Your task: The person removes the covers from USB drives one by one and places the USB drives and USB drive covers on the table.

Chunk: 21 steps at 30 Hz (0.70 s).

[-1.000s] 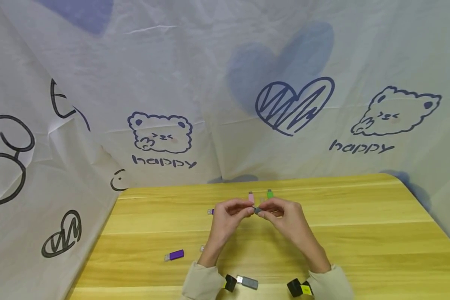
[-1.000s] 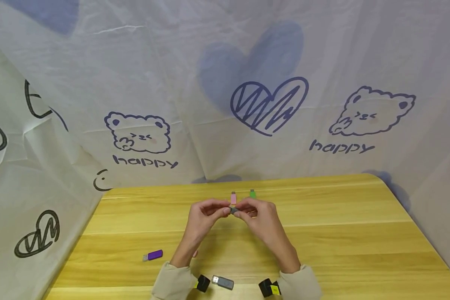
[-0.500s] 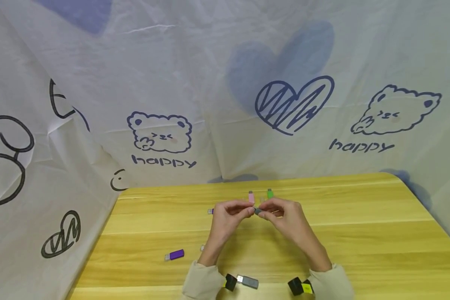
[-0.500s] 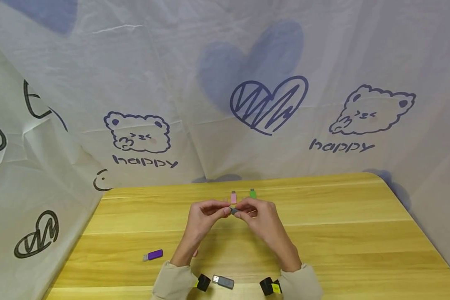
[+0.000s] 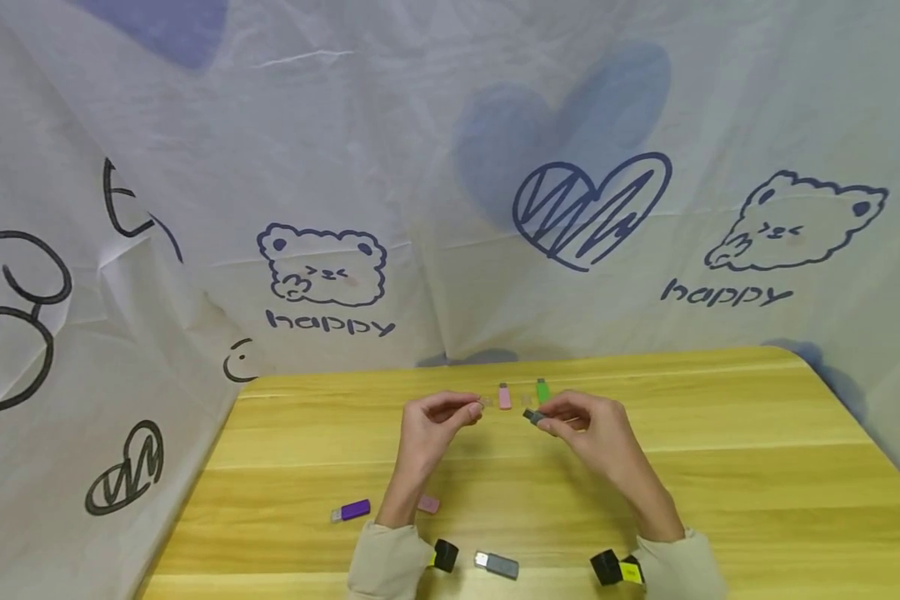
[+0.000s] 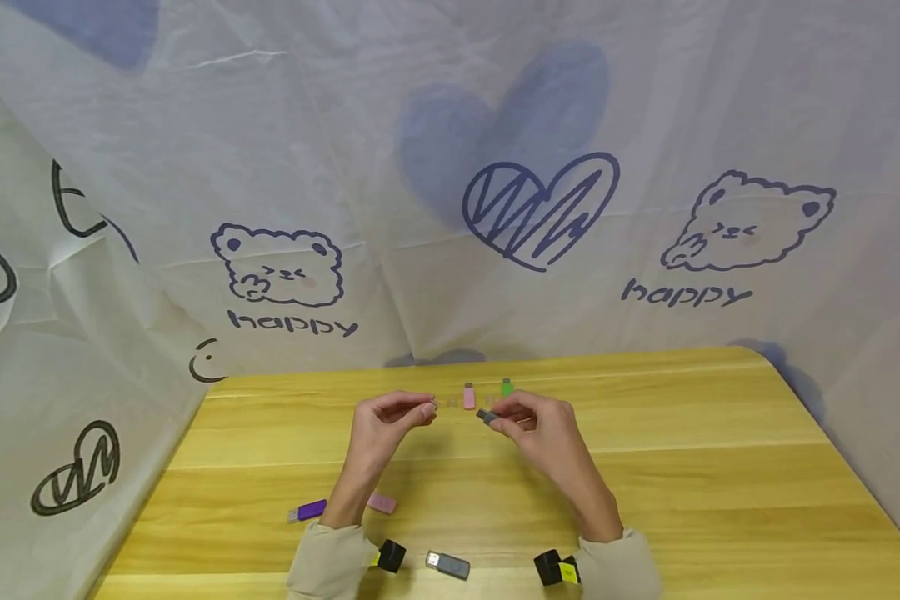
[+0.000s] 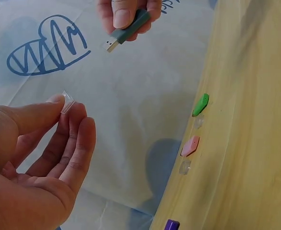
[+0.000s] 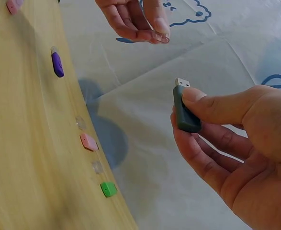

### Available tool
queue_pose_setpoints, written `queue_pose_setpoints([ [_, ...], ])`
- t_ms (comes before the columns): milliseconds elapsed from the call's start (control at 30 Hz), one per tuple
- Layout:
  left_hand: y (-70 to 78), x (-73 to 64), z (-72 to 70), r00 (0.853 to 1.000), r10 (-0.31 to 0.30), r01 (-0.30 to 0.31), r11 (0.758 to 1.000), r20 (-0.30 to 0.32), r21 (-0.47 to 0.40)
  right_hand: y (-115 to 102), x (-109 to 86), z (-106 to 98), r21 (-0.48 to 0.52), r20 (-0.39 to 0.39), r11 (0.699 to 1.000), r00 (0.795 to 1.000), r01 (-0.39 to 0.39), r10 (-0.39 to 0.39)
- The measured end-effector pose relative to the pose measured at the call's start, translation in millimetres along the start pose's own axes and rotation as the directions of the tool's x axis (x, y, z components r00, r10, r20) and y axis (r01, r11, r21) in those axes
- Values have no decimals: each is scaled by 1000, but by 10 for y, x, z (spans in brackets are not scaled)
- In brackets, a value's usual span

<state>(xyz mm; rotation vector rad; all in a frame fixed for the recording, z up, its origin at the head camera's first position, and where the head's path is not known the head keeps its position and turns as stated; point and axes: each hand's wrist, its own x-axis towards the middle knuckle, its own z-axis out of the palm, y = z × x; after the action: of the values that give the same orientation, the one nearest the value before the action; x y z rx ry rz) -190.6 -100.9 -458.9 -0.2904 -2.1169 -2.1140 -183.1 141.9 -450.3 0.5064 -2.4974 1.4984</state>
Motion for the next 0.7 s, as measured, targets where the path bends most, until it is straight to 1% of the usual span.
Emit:
queue_pose_setpoints([
  [100, -1, 11, -14, 1000, -4, 4, 1000, 12, 10, 8, 3, 13, -4, 1, 1000, 1000, 7, -7],
  [167, -1, 14, -26, 1000, -17, 17, 999, 5, 31, 18, 6, 33, -8, -5, 1000, 1000, 8, -8],
  [233, 2, 19, -55, 999, -30, 31, 998, -13, 49, 31, 13, 61, -4, -12, 1000, 1000, 7, -7],
  [333, 0, 25, -136, 998, -44, 47, 996, -50, 73, 53, 24, 107, 3, -13, 1000, 1000, -7, 7],
  [467, -26, 38, -265, 995, -42, 48, 997, -93, 66, 88, 51, 168, 1, 23, 999, 998, -51, 51],
  [567, -36, 47, -359, 991, -40, 47, 997, -126, 55, 82, 133, 243, -15, 52, 997, 996, -76, 77],
  [700, -4, 63, -439, 985, -49, 55, 998, -165, 36, 24, 335, 395, 1, 65, 993, 991, -116, 116],
])
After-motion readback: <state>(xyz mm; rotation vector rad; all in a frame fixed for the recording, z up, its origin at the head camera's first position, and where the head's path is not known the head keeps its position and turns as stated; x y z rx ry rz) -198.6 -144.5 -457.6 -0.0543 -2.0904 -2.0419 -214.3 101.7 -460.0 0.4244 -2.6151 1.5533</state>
